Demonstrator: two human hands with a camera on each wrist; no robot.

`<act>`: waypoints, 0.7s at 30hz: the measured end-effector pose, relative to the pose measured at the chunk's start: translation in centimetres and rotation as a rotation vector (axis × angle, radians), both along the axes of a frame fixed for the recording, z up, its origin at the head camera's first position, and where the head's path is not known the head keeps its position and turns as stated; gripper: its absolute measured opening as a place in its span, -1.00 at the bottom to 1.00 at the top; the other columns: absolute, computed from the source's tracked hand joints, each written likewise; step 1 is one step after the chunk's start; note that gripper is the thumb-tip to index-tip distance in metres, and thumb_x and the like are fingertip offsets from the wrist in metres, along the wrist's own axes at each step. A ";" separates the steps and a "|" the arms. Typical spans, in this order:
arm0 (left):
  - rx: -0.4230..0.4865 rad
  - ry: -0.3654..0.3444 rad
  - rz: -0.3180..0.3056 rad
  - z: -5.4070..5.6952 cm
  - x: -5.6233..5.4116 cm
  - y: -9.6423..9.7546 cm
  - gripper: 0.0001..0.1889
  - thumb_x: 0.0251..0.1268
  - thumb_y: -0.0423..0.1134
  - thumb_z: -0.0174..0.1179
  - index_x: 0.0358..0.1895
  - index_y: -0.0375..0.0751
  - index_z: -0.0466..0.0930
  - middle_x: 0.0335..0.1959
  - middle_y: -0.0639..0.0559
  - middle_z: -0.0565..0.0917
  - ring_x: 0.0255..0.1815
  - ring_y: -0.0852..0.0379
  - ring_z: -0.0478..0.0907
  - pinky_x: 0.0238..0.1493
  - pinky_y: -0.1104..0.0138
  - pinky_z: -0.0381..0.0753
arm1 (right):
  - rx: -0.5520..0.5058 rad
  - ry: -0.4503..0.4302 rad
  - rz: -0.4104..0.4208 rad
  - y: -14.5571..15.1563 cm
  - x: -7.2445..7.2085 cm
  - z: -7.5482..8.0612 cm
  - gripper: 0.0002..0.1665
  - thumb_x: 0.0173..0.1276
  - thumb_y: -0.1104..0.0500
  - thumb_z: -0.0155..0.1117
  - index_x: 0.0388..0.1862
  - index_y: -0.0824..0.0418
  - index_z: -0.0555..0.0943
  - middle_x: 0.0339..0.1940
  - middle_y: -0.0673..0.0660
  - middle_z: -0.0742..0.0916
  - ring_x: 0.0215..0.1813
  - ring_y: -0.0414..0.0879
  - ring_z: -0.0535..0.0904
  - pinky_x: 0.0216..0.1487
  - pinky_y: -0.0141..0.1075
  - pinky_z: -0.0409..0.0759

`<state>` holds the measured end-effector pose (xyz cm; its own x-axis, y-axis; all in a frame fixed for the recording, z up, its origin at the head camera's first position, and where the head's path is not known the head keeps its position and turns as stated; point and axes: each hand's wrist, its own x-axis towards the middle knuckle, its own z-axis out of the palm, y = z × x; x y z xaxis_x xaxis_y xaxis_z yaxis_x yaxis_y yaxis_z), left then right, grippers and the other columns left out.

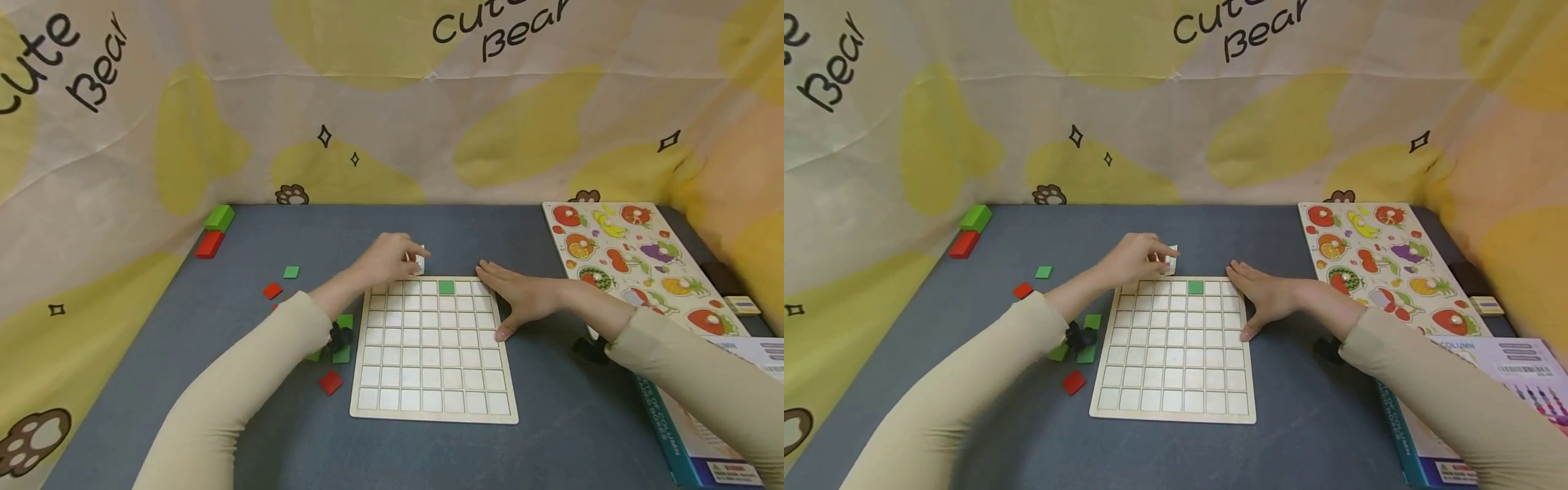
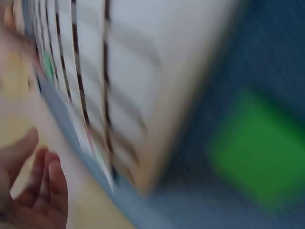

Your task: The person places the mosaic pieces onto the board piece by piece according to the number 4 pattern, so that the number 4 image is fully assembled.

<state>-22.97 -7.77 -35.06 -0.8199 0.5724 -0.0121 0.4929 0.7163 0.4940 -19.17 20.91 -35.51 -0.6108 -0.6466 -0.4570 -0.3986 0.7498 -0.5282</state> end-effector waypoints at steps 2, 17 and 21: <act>0.005 -0.017 0.034 0.6 -0.9 -2.3 -0.68 0.35 -0.29 0.24 0.14 -0.16 0.67 -0.17 -0.11 0.71 -0.23 0.00 0.61 -0.24 0.24 0.57 | -0.003 0.000 -0.001 0.0 0.0 0.0 0.52 0.06 -0.20 0.53 0.58 0.44 -0.28 0.62 0.41 -0.25 0.64 0.37 -0.40 0.55 0.31 -0.19; -0.154 -0.255 0.252 1.4 -2.9 -19.4 -0.68 0.21 -0.32 0.33 0.05 -0.22 0.67 0.11 -0.27 0.67 0.17 -0.22 0.52 0.23 -0.09 0.45 | -0.014 0.007 -0.010 0.2 0.2 -0.1 0.53 0.04 -0.22 0.53 0.58 0.44 -0.26 0.63 0.41 -0.24 0.64 0.36 -0.39 0.55 0.31 -0.19; -0.173 -0.315 0.247 0.8 -2.5 -20.9 -0.70 0.18 -0.30 0.36 0.00 -0.21 0.67 0.01 -0.20 0.67 0.03 -0.09 0.47 0.08 0.08 0.46 | -0.015 0.007 -0.010 0.2 0.2 -0.1 0.53 0.04 -0.21 0.53 0.58 0.43 -0.27 0.63 0.41 -0.24 0.64 0.36 -0.39 0.55 0.31 -0.19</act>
